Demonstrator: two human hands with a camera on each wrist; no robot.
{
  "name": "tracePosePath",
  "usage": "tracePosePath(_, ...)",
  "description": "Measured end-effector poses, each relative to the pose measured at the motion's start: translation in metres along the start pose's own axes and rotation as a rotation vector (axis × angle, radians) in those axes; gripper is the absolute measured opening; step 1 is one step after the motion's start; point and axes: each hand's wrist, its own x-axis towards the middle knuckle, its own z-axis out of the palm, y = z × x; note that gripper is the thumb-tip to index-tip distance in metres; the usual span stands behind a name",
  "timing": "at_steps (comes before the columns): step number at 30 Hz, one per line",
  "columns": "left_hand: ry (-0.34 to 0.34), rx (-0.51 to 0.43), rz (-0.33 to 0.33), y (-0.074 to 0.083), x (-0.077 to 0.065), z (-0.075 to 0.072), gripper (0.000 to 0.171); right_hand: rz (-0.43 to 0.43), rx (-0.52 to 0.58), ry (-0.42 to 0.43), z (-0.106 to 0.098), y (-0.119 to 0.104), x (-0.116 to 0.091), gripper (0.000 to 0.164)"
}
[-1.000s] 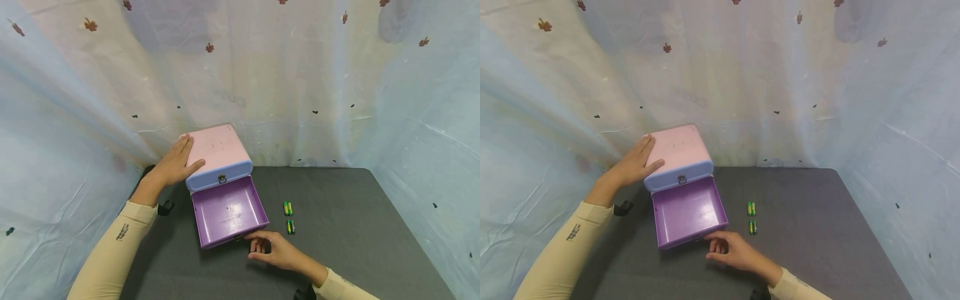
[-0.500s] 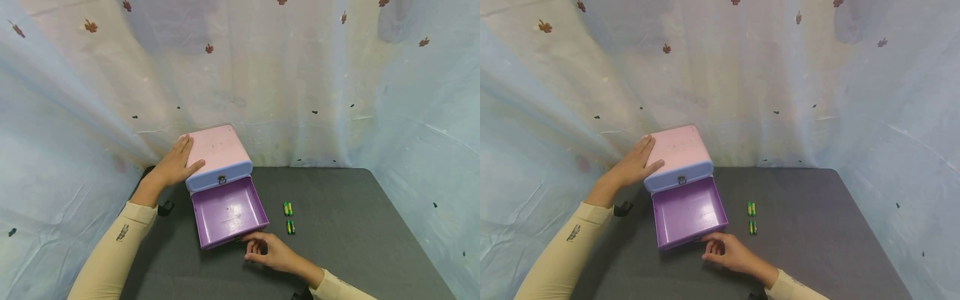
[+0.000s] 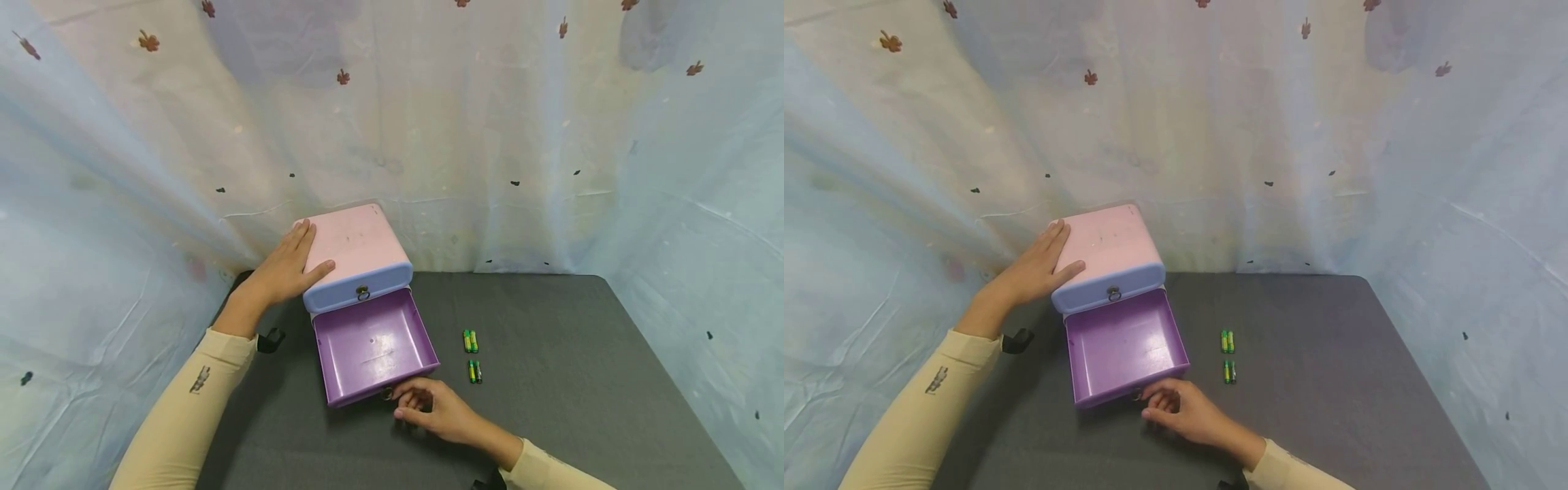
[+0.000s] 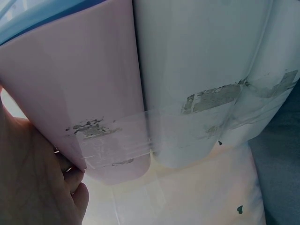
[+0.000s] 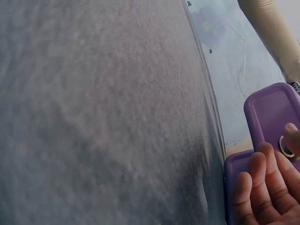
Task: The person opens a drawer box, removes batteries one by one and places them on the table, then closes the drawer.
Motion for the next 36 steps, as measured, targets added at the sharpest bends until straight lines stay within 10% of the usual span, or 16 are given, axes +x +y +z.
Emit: tracePosePath(36, -0.012, 0.004, 0.002, 0.003, 0.000, -0.002, 0.101, 0.054, 0.216, 0.085, 0.013, -0.002, 0.004, 0.019)
